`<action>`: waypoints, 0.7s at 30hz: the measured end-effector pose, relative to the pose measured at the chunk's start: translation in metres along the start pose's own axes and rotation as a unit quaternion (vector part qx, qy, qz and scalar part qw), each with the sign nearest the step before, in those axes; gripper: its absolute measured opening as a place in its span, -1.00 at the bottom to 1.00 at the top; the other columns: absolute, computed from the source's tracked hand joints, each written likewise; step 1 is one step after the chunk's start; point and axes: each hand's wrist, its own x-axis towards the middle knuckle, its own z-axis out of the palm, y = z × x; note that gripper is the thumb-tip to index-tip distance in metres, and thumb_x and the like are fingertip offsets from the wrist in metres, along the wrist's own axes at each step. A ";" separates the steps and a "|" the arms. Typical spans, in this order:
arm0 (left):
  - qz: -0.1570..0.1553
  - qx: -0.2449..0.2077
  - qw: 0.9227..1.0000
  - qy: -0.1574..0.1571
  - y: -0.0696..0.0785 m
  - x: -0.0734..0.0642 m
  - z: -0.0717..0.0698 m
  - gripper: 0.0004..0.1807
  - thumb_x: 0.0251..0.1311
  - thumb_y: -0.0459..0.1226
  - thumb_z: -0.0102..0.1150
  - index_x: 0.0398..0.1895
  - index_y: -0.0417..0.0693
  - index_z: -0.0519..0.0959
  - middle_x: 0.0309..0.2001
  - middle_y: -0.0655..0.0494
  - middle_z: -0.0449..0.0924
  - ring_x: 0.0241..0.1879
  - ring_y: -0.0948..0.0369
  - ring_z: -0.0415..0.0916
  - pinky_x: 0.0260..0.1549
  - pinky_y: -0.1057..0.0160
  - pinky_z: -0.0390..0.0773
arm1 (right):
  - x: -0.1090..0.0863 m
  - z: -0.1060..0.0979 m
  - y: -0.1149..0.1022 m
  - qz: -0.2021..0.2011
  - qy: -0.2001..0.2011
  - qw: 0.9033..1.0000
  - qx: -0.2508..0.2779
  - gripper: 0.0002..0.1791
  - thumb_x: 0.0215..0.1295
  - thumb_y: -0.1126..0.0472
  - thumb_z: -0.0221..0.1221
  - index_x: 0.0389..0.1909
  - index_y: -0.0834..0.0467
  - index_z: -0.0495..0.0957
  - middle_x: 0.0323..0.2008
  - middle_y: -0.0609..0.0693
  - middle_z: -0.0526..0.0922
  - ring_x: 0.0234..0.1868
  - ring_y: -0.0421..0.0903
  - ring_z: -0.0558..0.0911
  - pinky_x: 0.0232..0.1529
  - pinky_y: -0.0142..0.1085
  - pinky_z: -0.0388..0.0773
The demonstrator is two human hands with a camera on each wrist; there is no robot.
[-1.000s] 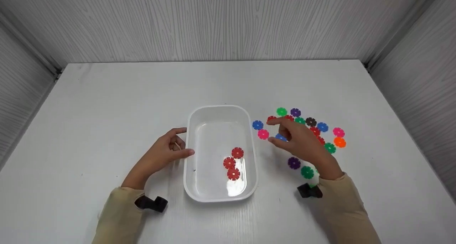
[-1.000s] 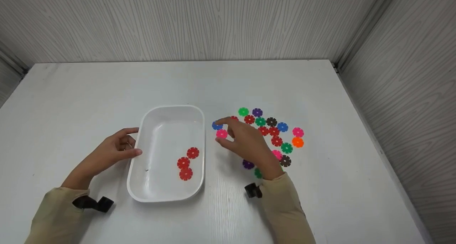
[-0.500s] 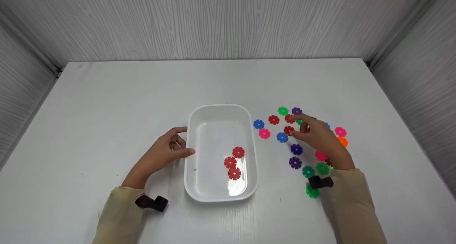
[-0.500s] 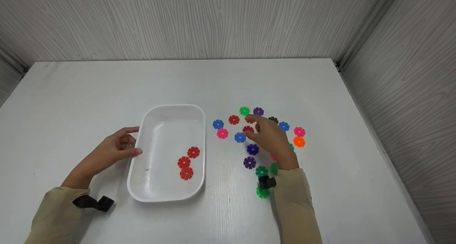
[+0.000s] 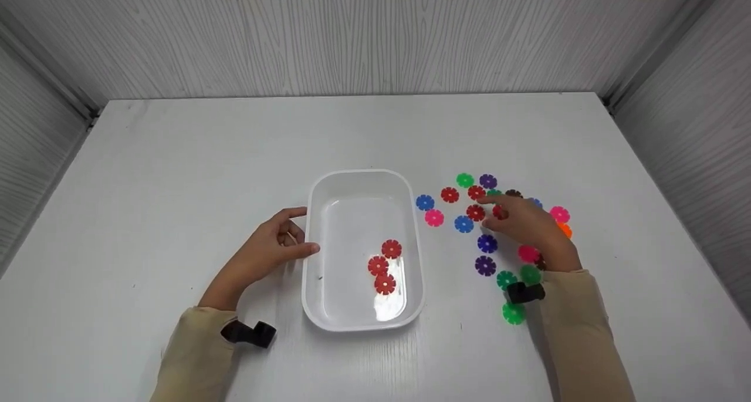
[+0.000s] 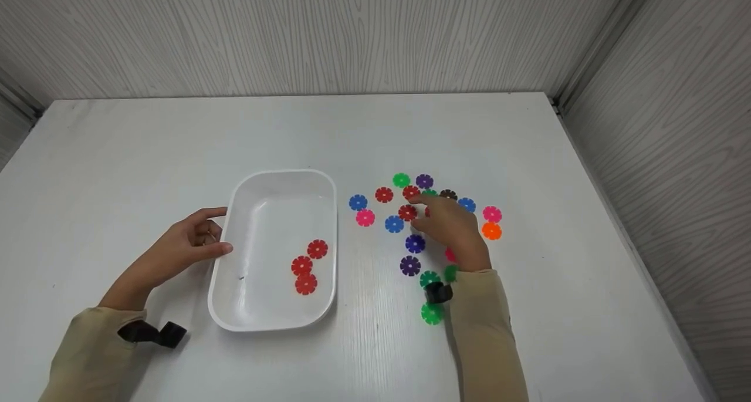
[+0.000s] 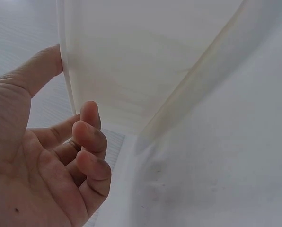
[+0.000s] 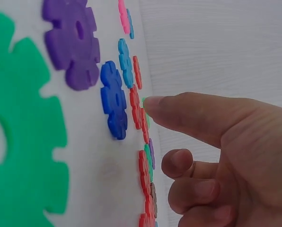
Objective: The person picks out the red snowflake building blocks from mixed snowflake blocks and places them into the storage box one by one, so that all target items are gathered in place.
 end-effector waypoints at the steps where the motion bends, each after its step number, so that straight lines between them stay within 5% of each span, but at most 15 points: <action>1: 0.000 0.000 1.000 0.000 0.000 0.000 0.000 -0.18 0.09 -0.11 0.35 0.40 -0.10 0.22 -0.26 0.09 0.44 -0.40 0.27 0.35 -0.36 0.36 0.37 | 0.000 0.000 0.000 0.002 -0.002 1.000 -0.001 -0.41 0.34 0.05 0.13 0.39 -0.07 0.29 -0.21 0.14 0.47 -0.23 0.00 0.44 -0.38 -0.33 0.45; 8: -0.007 -0.004 1.000 0.001 0.000 0.000 0.001 -0.19 0.09 -0.13 0.36 0.39 -0.09 0.22 -0.26 0.10 0.43 -0.40 0.27 0.34 -0.37 0.37 0.37 | 0.001 0.003 -0.001 0.008 -0.007 1.000 -0.015 -0.43 0.37 0.03 0.11 0.38 -0.07 0.30 0.02 0.18 0.53 -0.03 0.08 0.51 -0.15 -0.14 0.58; 15: -0.004 -0.003 1.000 -0.002 0.002 0.000 0.000 -0.18 0.10 -0.11 0.35 0.40 -0.08 0.22 -0.25 0.09 0.44 -0.40 0.27 0.35 -0.38 0.36 0.38 | 0.002 0.004 -0.004 0.011 -0.006 0.999 -0.040 -0.45 0.37 0.05 0.10 0.37 -0.04 0.32 -0.14 0.13 0.55 -0.19 0.01 0.51 -0.36 -0.30 0.49; 21: -0.001 0.003 1.000 0.001 0.003 -0.001 0.000 -0.18 0.10 -0.10 0.35 0.40 -0.09 0.22 -0.26 0.07 0.45 -0.41 0.27 0.34 -0.40 0.36 0.37 | 0.002 0.006 -0.007 0.012 0.005 0.999 -0.048 -0.55 0.35 0.08 0.12 0.25 -0.01 0.43 -0.18 0.11 0.57 -0.21 0.01 0.52 -0.36 -0.27 0.50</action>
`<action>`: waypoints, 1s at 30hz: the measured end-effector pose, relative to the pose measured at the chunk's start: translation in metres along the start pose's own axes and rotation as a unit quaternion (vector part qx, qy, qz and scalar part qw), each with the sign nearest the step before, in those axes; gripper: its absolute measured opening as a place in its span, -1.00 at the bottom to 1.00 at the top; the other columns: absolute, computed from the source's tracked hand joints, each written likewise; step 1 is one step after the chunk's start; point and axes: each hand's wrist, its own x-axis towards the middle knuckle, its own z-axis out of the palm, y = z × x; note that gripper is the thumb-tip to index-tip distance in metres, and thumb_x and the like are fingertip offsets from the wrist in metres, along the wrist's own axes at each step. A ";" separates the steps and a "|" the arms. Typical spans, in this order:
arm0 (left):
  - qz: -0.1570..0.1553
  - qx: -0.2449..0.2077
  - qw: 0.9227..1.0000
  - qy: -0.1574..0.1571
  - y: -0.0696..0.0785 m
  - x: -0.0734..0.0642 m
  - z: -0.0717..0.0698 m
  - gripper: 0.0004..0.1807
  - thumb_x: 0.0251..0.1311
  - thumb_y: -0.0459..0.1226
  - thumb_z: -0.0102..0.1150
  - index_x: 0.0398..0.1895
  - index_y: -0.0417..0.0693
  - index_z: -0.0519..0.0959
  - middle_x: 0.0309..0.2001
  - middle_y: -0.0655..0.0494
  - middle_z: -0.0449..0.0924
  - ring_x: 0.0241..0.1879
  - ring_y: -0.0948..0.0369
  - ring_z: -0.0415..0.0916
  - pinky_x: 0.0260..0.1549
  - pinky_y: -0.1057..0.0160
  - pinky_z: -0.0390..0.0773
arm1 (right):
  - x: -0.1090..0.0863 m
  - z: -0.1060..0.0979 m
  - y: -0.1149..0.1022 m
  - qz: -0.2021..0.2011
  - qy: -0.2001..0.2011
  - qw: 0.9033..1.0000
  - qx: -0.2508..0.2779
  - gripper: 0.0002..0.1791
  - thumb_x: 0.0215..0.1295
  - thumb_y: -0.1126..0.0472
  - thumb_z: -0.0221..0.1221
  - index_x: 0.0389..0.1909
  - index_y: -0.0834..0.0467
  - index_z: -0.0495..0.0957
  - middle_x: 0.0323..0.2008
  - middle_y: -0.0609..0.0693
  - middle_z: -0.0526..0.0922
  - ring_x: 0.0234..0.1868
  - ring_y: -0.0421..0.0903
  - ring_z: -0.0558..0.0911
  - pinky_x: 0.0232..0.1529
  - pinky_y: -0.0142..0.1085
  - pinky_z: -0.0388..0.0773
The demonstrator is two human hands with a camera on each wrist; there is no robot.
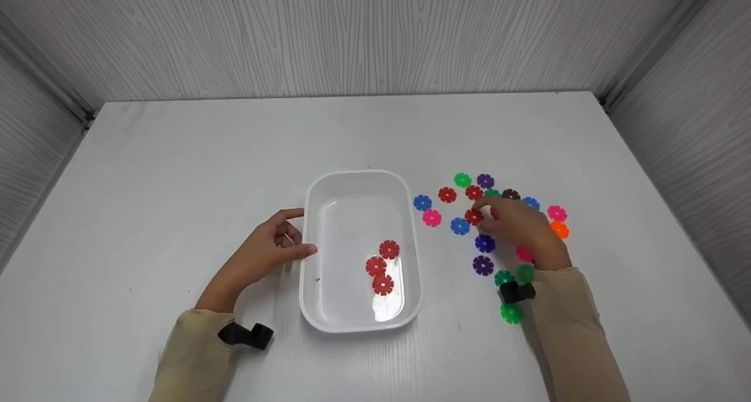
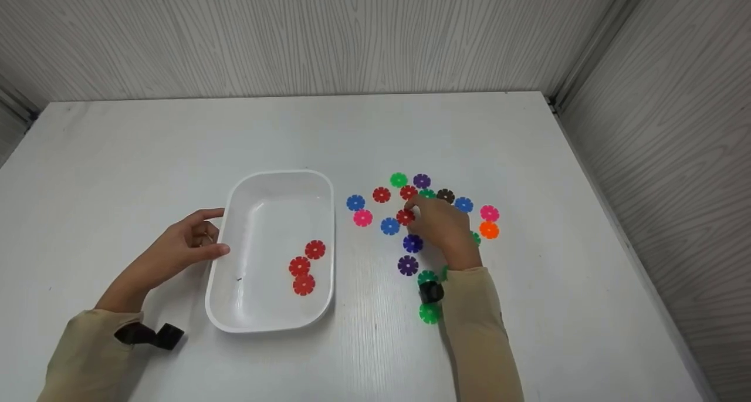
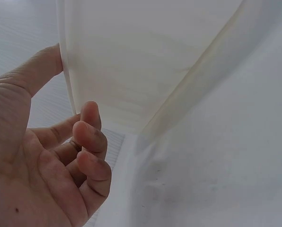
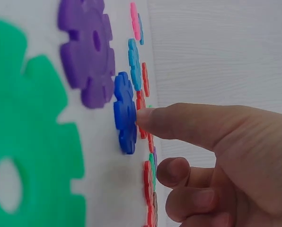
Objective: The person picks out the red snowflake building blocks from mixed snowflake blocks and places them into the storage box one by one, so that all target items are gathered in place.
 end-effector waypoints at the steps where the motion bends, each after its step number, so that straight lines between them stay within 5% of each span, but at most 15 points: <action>1: -0.001 0.001 1.000 0.000 0.000 0.000 0.000 -0.18 0.10 -0.10 0.36 0.40 -0.09 0.22 -0.26 0.07 0.45 -0.41 0.27 0.34 -0.40 0.36 0.37 | 0.000 0.000 -0.001 0.000 0.001 1.000 -0.002 -0.56 0.34 0.08 0.13 0.23 0.00 0.44 -0.17 0.11 0.58 -0.21 0.01 0.53 -0.34 -0.26 0.52; 14: -0.001 0.001 1.000 0.000 -0.001 0.001 0.000 -0.20 0.09 -0.10 0.35 0.39 -0.06 0.24 -0.25 0.07 0.44 -0.38 0.24 0.35 -0.38 0.35 0.38 | 0.000 -0.001 -0.001 -0.005 -0.007 1.000 -0.021 -0.56 0.36 0.07 0.15 0.19 0.16 0.43 -0.13 0.14 0.59 -0.21 0.01 0.55 -0.20 -0.20 0.58; 25: -0.001 -0.002 1.000 -0.002 -0.001 0.000 0.000 -0.18 0.10 -0.11 0.35 0.41 -0.09 0.21 -0.25 0.08 0.45 -0.40 0.26 0.35 -0.41 0.35 0.38 | 0.002 -0.001 -0.003 -0.038 0.007 0.994 -0.099 -0.53 0.32 0.06 0.15 0.12 0.27 0.46 -0.20 0.14 0.65 -0.40 -0.07 0.53 -0.37 -0.28 0.56; 30: -0.001 -0.007 1.000 -0.006 -0.001 0.000 -0.001 -0.17 0.10 -0.11 0.34 0.41 -0.09 0.20 -0.25 0.07 0.44 -0.41 0.26 0.34 -0.44 0.35 0.38 | 0.001 0.000 -0.002 -0.050 0.019 0.993 -0.105 -0.55 0.34 0.06 0.16 0.15 0.23 0.49 -0.08 0.17 0.65 -0.25 0.01 0.59 -0.22 -0.13 0.62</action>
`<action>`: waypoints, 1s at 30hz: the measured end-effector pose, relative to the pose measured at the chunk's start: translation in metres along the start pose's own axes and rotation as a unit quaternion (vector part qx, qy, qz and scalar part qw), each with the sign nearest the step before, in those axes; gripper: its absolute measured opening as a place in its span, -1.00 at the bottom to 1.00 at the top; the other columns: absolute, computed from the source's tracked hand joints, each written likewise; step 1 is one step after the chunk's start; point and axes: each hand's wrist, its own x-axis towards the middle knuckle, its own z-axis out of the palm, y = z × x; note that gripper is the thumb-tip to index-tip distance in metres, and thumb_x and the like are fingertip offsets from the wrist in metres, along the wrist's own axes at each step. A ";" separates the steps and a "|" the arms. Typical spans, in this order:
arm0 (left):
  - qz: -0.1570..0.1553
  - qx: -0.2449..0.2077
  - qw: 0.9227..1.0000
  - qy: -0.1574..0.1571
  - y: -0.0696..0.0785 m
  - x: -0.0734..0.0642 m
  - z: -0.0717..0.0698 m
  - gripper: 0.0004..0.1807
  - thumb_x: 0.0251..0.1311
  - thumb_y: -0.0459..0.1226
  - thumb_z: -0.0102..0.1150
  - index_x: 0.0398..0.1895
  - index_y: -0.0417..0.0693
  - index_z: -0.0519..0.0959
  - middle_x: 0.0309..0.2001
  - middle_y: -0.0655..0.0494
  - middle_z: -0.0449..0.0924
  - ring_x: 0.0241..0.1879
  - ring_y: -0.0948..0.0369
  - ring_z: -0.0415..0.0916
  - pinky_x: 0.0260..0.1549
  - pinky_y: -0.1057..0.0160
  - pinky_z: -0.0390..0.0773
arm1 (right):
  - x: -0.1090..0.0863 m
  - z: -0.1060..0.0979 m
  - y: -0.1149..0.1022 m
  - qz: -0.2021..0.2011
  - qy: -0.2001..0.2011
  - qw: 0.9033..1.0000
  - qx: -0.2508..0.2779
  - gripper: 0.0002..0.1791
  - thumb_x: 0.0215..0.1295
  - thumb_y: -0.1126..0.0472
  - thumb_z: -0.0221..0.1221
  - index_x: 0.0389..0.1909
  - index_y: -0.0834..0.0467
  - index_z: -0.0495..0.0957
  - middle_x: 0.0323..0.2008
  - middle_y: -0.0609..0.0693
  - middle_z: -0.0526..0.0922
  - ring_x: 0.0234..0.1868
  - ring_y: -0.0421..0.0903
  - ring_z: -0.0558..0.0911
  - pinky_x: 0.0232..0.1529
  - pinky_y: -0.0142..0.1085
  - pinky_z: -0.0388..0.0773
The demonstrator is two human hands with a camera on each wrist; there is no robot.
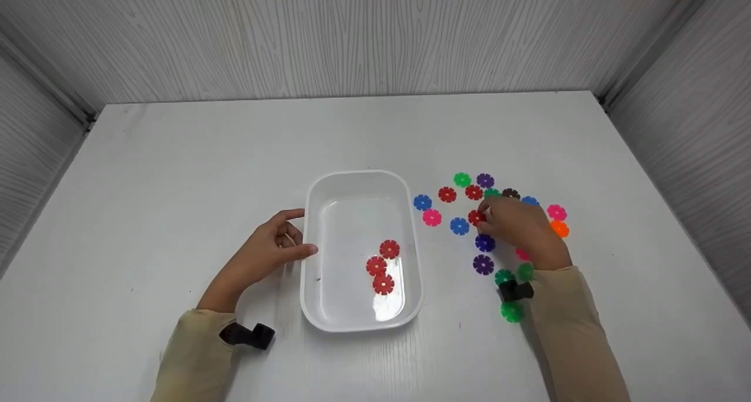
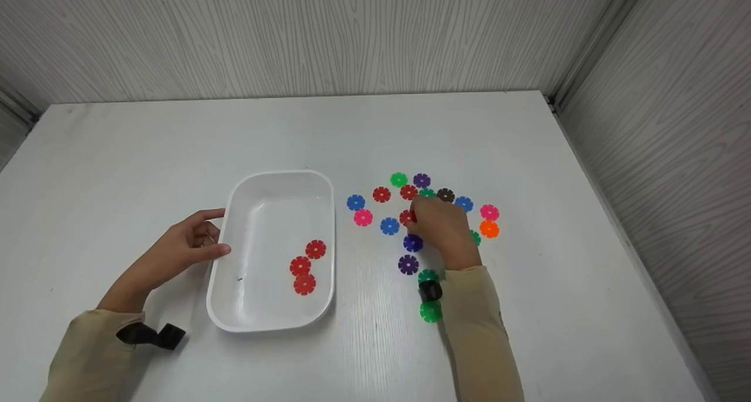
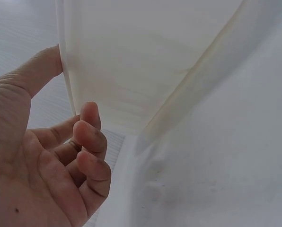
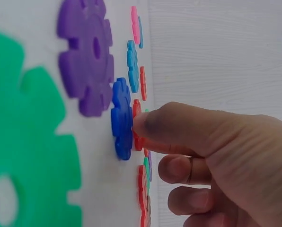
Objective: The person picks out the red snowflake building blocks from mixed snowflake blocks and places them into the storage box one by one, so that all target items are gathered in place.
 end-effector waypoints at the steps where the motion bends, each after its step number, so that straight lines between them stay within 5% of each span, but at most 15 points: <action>1: 0.000 0.000 1.000 0.000 0.000 0.000 0.000 -0.17 0.10 -0.11 0.35 0.41 -0.09 0.20 -0.25 0.07 0.44 -0.41 0.26 0.34 -0.43 0.35 0.38 | 0.000 0.000 0.001 -0.001 0.002 1.000 0.005 -0.55 0.34 0.07 0.16 0.16 0.22 0.49 -0.06 0.17 0.64 -0.20 0.04 0.59 -0.16 -0.08 0.62; 4: 0.000 0.003 1.000 0.001 -0.001 0.000 0.000 -0.17 0.10 -0.11 0.35 0.41 -0.09 0.20 -0.25 0.07 0.45 -0.41 0.27 0.34 -0.42 0.35 0.37 | -0.001 0.001 0.003 0.002 0.003 1.000 0.031 -0.56 0.35 0.08 0.15 0.19 0.17 0.49 -0.05 0.16 0.63 -0.12 0.07 0.58 -0.07 -0.03 0.59; 11: -0.001 0.008 1.000 0.001 -0.001 -0.001 0.000 -0.18 0.11 -0.11 0.34 0.41 -0.09 0.20 -0.24 0.07 0.45 -0.39 0.26 0.35 -0.40 0.35 0.38 | -0.002 0.000 0.004 0.013 -0.022 0.998 0.056 -0.53 0.33 0.06 0.18 0.22 0.11 0.47 -0.20 0.11 0.57 -0.19 0.02 0.52 -0.21 -0.16 0.55; 16: 0.001 0.012 1.000 0.004 -0.001 -0.001 0.000 -0.19 0.11 -0.10 0.33 0.41 -0.08 0.21 -0.24 0.06 0.46 -0.39 0.25 0.36 -0.39 0.35 0.38 | -0.004 -0.002 -0.003 0.021 -0.022 0.998 0.049 -0.59 0.33 0.07 0.19 0.15 0.12 0.51 -0.17 0.10 0.61 -0.20 0.00 0.54 -0.19 -0.18 0.57; 23: -0.004 0.014 1.000 0.007 0.000 -0.001 0.000 -0.19 0.11 -0.10 0.34 0.40 -0.06 0.22 -0.25 0.08 0.45 -0.39 0.25 0.35 -0.38 0.35 0.38 | -0.003 -0.004 -0.007 0.023 -0.034 0.999 0.015 -0.56 0.32 0.02 0.19 0.13 0.16 0.48 -0.34 0.07 0.62 -0.44 -0.07 0.49 -0.48 -0.35 0.42; 30: -0.006 0.014 1.000 0.006 0.002 -0.001 0.000 -0.20 0.11 -0.10 0.34 0.40 -0.04 0.22 -0.25 0.10 0.44 -0.39 0.26 0.34 -0.39 0.35 0.38 | -0.002 -0.003 -0.005 0.027 -0.039 0.999 0.015 -0.52 0.30 -0.01 0.20 0.10 0.21 0.46 -0.37 0.07 0.61 -0.46 -0.07 0.49 -0.49 -0.36 0.42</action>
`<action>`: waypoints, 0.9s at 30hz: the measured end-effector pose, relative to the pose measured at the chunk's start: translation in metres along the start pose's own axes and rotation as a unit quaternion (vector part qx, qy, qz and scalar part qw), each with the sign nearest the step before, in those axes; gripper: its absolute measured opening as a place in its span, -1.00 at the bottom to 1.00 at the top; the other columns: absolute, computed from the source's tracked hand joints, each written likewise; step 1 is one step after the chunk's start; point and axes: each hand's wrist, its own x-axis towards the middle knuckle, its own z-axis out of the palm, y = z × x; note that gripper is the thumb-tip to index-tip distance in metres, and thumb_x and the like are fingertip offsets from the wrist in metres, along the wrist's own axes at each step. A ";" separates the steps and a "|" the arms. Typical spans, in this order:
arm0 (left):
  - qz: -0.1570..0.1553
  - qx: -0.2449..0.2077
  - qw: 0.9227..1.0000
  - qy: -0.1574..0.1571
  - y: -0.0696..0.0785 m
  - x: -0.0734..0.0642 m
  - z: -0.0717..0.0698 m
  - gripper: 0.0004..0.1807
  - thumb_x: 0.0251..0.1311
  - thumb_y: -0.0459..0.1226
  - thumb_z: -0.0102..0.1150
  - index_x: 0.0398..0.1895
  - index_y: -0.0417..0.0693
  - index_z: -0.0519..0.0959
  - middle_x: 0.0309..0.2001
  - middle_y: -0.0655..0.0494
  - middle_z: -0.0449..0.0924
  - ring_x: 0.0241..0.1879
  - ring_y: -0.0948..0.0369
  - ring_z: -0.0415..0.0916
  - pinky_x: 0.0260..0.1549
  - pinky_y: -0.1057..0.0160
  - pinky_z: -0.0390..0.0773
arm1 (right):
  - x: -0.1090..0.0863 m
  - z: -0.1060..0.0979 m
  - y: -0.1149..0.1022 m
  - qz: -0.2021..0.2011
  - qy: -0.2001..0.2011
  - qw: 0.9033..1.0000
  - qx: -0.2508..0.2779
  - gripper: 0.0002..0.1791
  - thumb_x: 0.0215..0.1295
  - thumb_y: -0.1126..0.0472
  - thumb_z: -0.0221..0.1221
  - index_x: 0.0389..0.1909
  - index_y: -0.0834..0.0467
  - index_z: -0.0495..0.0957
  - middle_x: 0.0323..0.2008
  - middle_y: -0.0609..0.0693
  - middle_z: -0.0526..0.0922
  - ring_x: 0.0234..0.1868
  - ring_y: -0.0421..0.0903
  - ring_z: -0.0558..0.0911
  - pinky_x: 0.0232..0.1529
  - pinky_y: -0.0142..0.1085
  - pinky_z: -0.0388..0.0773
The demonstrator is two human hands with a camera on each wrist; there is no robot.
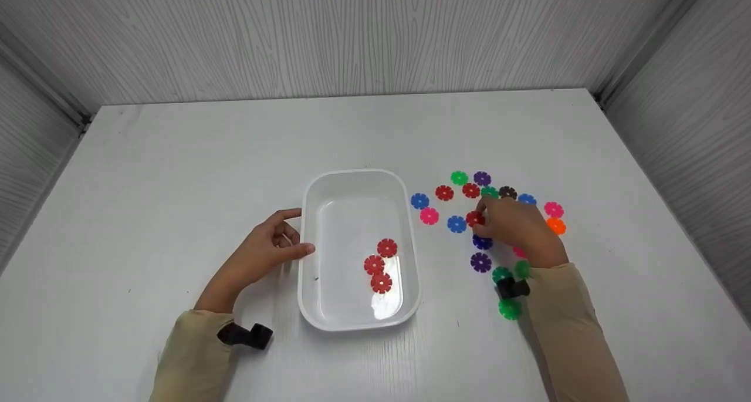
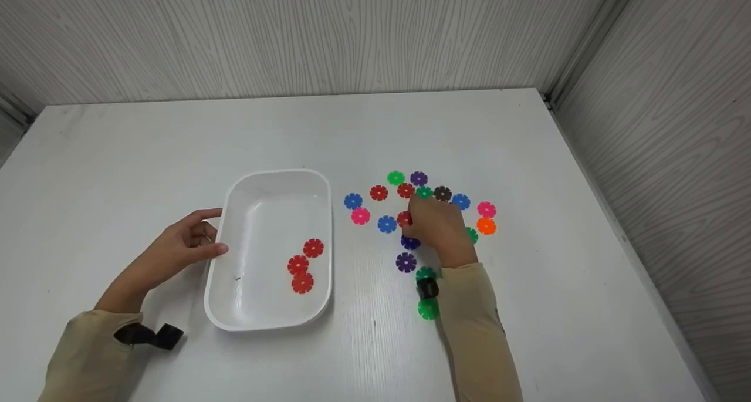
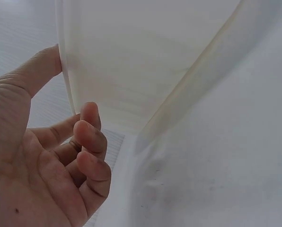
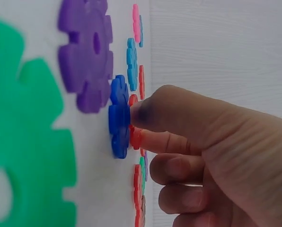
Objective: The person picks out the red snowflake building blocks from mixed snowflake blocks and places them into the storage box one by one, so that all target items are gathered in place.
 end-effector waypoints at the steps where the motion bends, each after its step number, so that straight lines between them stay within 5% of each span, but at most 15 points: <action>1: 0.000 -0.001 1.000 0.000 0.000 0.000 0.000 -0.20 0.11 -0.10 0.34 0.40 -0.05 0.22 -0.25 0.09 0.44 -0.39 0.26 0.34 -0.39 0.35 0.38 | 0.000 0.000 0.000 -0.001 0.001 1.000 0.002 -0.52 0.30 -0.01 0.20 0.10 0.22 0.45 -0.35 0.08 0.61 -0.45 -0.07 0.49 -0.48 -0.36 0.44; 19: 0.001 0.004 1.000 0.000 -0.001 0.000 0.001 -0.18 0.11 -0.10 0.35 0.41 -0.06 0.22 -0.24 0.07 0.44 -0.38 0.24 0.35 -0.39 0.36 0.38 | 0.001 0.001 0.003 0.004 -0.001 1.000 0.016 -0.49 0.28 -0.02 0.19 0.12 0.21 0.44 -0.23 0.11 0.63 -0.40 -0.06 0.52 -0.46 -0.37 0.46; 27: 0.006 0.008 1.000 0.000 -0.002 0.000 0.000 -0.19 0.12 -0.08 0.34 0.41 -0.04 0.22 -0.24 0.10 0.44 -0.39 0.26 0.36 -0.36 0.35 0.38 | -0.001 -0.002 0.000 -0.017 0.027 0.999 0.007 -0.46 0.25 -0.08 0.20 0.11 0.20 0.46 -0.58 0.01 0.45 -0.59 -0.11 0.39 -0.58 -0.35 0.29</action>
